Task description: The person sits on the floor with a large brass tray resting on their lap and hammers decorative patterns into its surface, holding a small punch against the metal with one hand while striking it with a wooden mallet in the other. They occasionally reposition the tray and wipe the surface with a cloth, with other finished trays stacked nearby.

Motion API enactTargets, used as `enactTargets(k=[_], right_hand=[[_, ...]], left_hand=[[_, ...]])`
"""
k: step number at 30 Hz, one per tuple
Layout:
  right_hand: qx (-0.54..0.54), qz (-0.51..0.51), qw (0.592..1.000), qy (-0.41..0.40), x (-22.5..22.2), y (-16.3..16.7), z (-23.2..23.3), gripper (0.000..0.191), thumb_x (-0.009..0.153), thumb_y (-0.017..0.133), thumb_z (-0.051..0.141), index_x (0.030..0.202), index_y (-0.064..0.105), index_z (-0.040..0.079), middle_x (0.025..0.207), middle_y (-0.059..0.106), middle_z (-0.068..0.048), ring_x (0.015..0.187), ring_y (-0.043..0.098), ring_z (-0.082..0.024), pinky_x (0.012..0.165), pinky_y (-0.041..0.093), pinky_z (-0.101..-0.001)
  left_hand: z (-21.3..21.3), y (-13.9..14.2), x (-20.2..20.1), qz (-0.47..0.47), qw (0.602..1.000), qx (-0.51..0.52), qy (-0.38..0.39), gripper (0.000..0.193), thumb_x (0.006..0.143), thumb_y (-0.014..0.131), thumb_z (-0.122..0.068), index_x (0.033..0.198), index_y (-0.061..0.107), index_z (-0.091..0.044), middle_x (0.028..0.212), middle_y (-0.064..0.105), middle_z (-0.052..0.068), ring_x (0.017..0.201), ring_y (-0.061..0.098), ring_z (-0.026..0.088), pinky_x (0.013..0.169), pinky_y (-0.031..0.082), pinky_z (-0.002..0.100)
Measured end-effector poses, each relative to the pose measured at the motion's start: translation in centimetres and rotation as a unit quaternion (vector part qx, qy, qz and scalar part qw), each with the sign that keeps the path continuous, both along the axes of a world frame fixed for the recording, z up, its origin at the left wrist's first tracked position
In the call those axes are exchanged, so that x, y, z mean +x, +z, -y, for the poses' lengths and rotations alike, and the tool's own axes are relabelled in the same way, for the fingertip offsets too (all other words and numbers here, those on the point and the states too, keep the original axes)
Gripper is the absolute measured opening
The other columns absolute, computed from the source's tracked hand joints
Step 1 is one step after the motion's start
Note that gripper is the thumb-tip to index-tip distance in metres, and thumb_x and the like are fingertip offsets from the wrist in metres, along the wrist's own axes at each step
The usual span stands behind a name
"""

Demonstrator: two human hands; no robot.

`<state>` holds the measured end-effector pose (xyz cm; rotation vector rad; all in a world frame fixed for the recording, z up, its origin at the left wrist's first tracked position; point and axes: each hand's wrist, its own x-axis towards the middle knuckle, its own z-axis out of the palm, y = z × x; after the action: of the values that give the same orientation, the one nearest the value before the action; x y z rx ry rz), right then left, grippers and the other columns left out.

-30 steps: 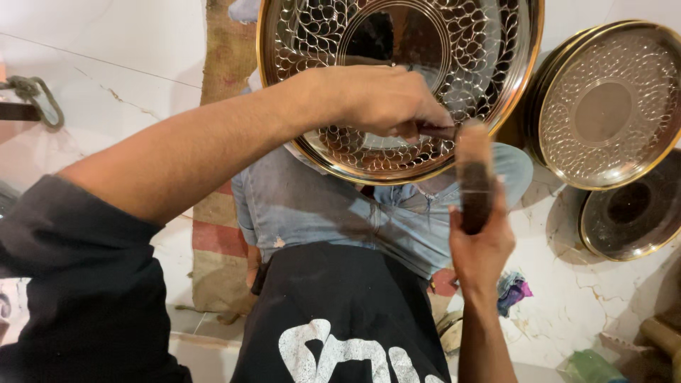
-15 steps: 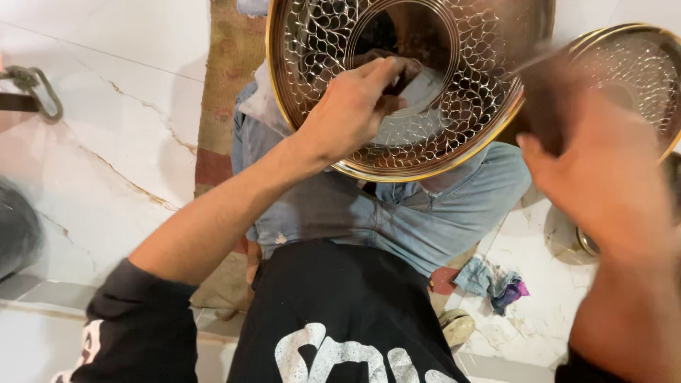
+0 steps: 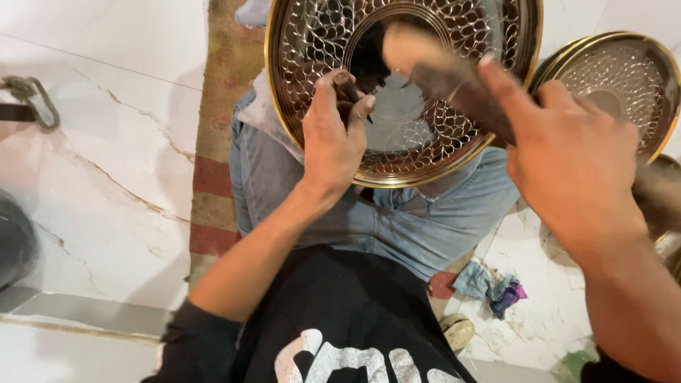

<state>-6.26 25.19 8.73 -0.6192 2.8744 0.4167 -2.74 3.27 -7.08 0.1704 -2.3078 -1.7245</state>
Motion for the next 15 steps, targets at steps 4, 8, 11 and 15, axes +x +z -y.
enactTargets(k=[4, 8, 11, 15], right_hand=[[-0.057, -0.104, 0.989, 0.094, -1.4, 1.2, 0.2, 0.074, 0.089, 0.085, 0.027, 0.155, 0.052, 0.022, 0.090, 0.064, -0.009, 0.070, 0.067, -0.026, 0.057, 0.052, -0.0396], [-0.282, -0.050, 0.951, 0.119, -3.3, 2.7, 1.7, 0.060, 0.099, 0.075, 0.027, 0.148, 0.043, 0.010, 0.104, 0.064, -0.007, 0.086, 0.067, -0.022, 0.071, 0.053, -0.0340], [-0.153, -0.088, 0.966, 0.188, -3.5, 4.1, 3.0, 0.062, 0.094, 0.080, 0.026, 0.148, 0.054, 0.014, 0.099, 0.065, -0.006, 0.081, 0.068, -0.022, 0.064, 0.052, -0.0340], [-0.025, -0.073, 0.977, 0.199, -3.1, 5.9, 4.2, 0.071, 0.083, 0.077, 0.014, 0.150, 0.055, 0.023, 0.098, 0.067, -0.007, 0.074, 0.071, -0.024, 0.058, 0.053, -0.0350]], left_hand=[[-0.3, -0.9, 0.2, -0.027, 0.999, -0.017, 0.004, 0.037, 0.101, 0.071, 0.001, 0.128, 0.047, 0.002, 0.095, 0.065, 0.011, 0.080, 0.069, 0.019, 0.073, 0.057, 0.032], [-0.4, -1.4, 0.1, -0.011, 1.000, 0.012, 0.009, 0.031, 0.104, 0.068, -0.001, 0.124, 0.045, 0.001, 0.096, 0.063, 0.011, 0.083, 0.072, 0.019, 0.071, 0.060, 0.031], [-0.3, -1.4, 0.0, -0.007, 1.000, -0.004, 0.004, 0.027, 0.105, 0.069, -0.002, 0.120, 0.046, 0.000, 0.093, 0.064, 0.010, 0.082, 0.072, 0.019, 0.072, 0.059, 0.032], [-0.2, -0.8, -0.3, -0.016, 0.999, -0.034, -0.006, 0.025, 0.101, 0.069, -0.001, 0.118, 0.052, 0.001, 0.096, 0.065, 0.013, 0.080, 0.069, 0.022, 0.070, 0.057, 0.033]])
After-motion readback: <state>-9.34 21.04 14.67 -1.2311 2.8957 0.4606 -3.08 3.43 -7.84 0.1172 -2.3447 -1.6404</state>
